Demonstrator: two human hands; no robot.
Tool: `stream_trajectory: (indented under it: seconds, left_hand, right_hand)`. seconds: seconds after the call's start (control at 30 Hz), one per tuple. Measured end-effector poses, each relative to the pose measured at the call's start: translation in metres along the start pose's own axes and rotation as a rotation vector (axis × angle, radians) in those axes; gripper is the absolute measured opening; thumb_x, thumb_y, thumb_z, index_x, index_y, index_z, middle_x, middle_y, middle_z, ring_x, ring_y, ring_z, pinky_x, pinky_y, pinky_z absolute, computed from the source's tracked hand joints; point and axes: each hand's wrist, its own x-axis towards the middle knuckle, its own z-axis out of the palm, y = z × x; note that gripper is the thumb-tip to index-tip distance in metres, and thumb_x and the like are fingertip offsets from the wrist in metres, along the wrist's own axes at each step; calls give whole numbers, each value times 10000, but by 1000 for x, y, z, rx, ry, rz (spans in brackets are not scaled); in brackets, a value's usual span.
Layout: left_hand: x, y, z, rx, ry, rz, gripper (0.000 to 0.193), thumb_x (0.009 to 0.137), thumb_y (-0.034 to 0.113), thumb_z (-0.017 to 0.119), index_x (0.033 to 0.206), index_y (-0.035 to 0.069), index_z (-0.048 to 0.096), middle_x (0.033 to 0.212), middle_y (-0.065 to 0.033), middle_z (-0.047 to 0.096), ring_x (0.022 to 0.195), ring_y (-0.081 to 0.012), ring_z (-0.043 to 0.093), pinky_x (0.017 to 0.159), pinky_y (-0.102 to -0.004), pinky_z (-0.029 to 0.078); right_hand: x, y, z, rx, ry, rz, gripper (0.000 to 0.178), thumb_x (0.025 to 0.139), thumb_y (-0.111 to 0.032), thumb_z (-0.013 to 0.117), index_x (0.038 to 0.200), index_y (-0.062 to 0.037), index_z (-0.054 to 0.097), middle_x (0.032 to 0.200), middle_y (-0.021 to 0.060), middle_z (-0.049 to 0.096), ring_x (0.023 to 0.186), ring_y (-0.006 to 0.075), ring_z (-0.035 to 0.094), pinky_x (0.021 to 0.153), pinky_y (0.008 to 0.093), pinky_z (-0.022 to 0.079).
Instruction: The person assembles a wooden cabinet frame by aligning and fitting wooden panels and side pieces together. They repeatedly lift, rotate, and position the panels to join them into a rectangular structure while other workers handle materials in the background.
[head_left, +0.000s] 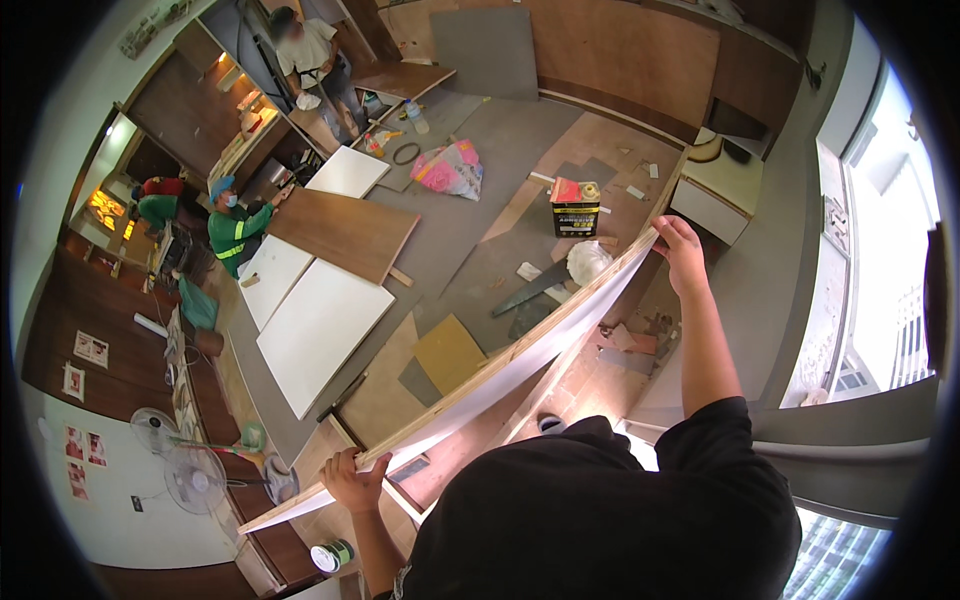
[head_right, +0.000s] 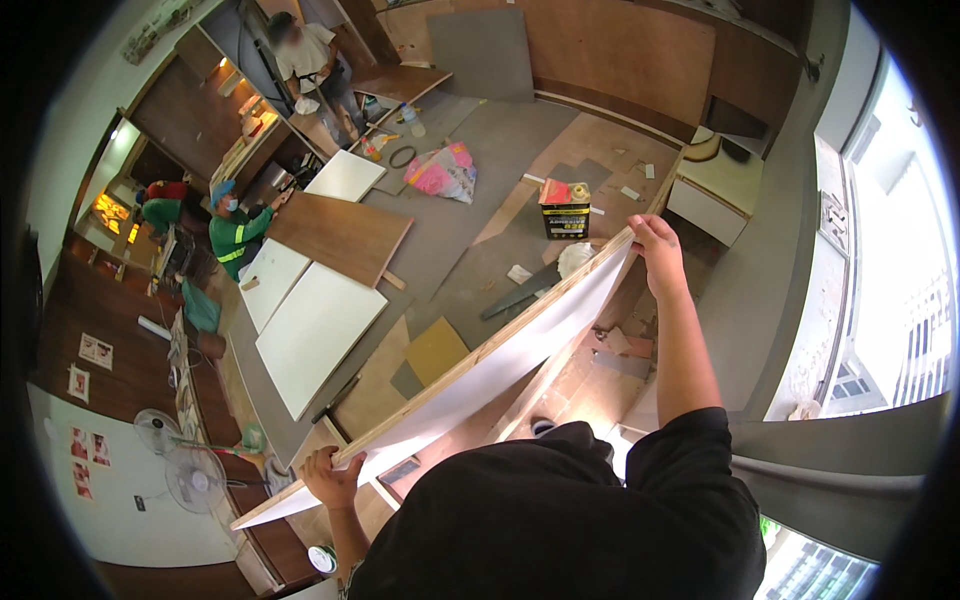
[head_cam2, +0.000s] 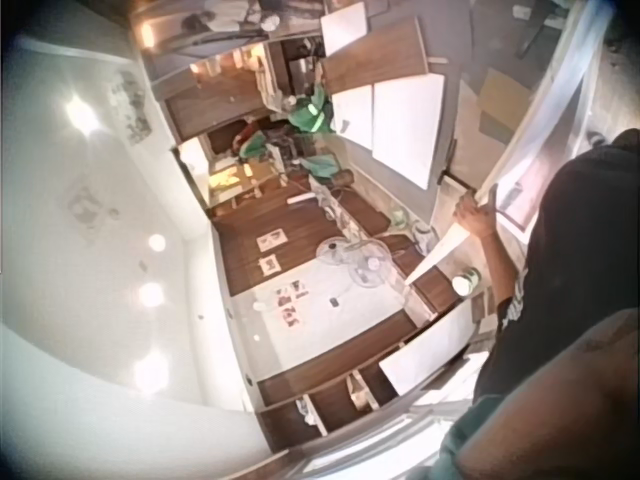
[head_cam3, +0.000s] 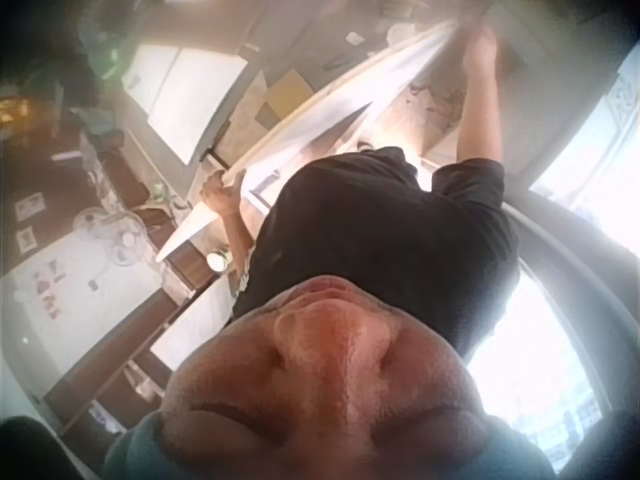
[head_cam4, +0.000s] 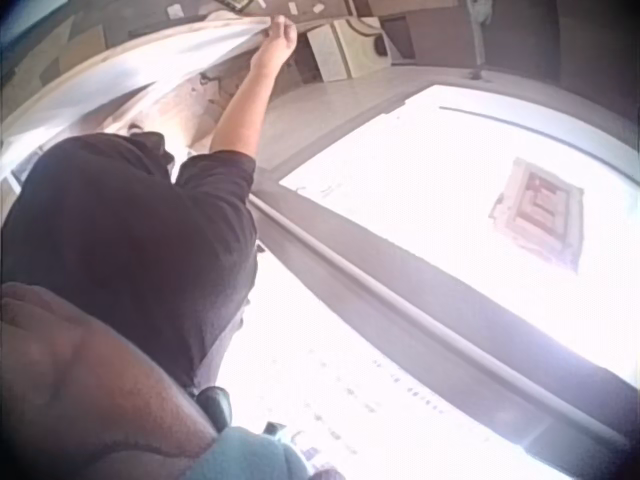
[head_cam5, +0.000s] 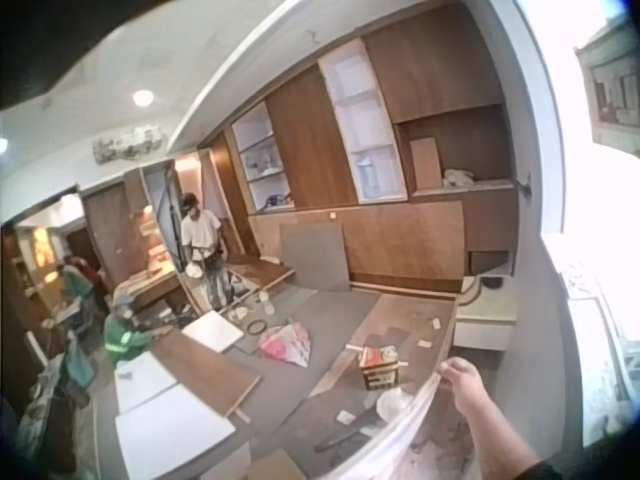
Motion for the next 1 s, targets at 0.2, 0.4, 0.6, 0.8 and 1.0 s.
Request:
stream_trajectory:
  seconds: [0.2,0.4,0.6,0.8,1.0]
  left_hand:
    - [-5,-3,-4,-43,8,-12,582,590,611,897,854,127,707,818,-43,678,799,-290,635,808,-431,444]
    - [7,7,-12,-52,-1,-45,579,589,638,893,828,139,720,780,-19,676,783,-253,653,811,-421,447]
    - [5,8,-16,-29,10,-57,597,585,669,879,819,144,720,780,-5,669,766,-242,644,790,-399,450]
    - [7,7,-13,-34,56,-32,602,592,685,868,806,144,714,773,-6,660,748,-245,634,769,-391,449]
    - [7,7,-14,-33,44,-32,595,598,684,866,802,147,710,765,-8,654,742,-248,630,770,-390,447]
  right_hand:
    - [-1,60,3,305,30,58,494,1085,-448,523,1408,-81,591,1329,29,657,1222,165,584,1072,346,416]
    - [-5,96,-22,175,118,246,783,1038,-644,489,1495,-9,490,1464,91,577,1385,234,505,1164,394,346]
    - [-5,132,-32,82,62,402,718,1039,-668,445,1505,-127,516,1524,22,532,1373,236,485,1135,451,314]
    - [-4,157,-37,15,62,437,507,1064,-489,469,1469,-196,552,1477,-24,554,1238,212,527,1048,447,373]
    - [1,160,-37,-74,129,330,265,1044,-210,583,1299,-185,652,1232,-45,694,965,98,613,823,314,482]
